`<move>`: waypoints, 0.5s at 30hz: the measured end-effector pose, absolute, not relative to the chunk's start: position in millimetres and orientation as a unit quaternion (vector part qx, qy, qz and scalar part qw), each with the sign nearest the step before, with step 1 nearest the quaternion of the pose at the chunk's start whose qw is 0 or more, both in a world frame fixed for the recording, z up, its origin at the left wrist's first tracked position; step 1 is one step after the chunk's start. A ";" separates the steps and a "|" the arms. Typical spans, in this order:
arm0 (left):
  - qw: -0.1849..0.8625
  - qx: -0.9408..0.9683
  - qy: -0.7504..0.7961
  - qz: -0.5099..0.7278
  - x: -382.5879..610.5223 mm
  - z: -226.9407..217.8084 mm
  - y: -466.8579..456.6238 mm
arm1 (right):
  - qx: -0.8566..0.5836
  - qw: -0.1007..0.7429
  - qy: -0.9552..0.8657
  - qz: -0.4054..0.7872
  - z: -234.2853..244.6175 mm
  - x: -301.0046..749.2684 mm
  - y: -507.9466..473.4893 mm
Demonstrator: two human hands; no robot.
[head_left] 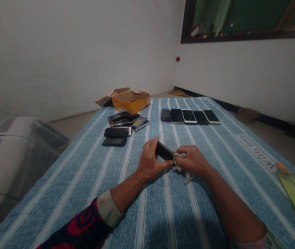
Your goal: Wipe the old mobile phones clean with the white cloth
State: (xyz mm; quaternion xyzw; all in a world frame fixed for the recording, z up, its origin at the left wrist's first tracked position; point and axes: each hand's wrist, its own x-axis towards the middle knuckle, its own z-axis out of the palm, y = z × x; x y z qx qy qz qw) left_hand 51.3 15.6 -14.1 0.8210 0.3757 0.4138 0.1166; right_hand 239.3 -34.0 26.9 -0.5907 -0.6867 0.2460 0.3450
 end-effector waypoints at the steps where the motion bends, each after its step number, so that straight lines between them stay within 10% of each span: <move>1: 0.114 0.822 0.375 0.413 50.9 -14.8 15.9 | -0.587 0.341 -0.697 0.228 27.0 239.9 -33.7; 15: 0.039 0.857 0.307 0.412 51.2 -17.2 19.3 | -0.543 0.355 -0.605 0.461 22.5 256.5 -35.4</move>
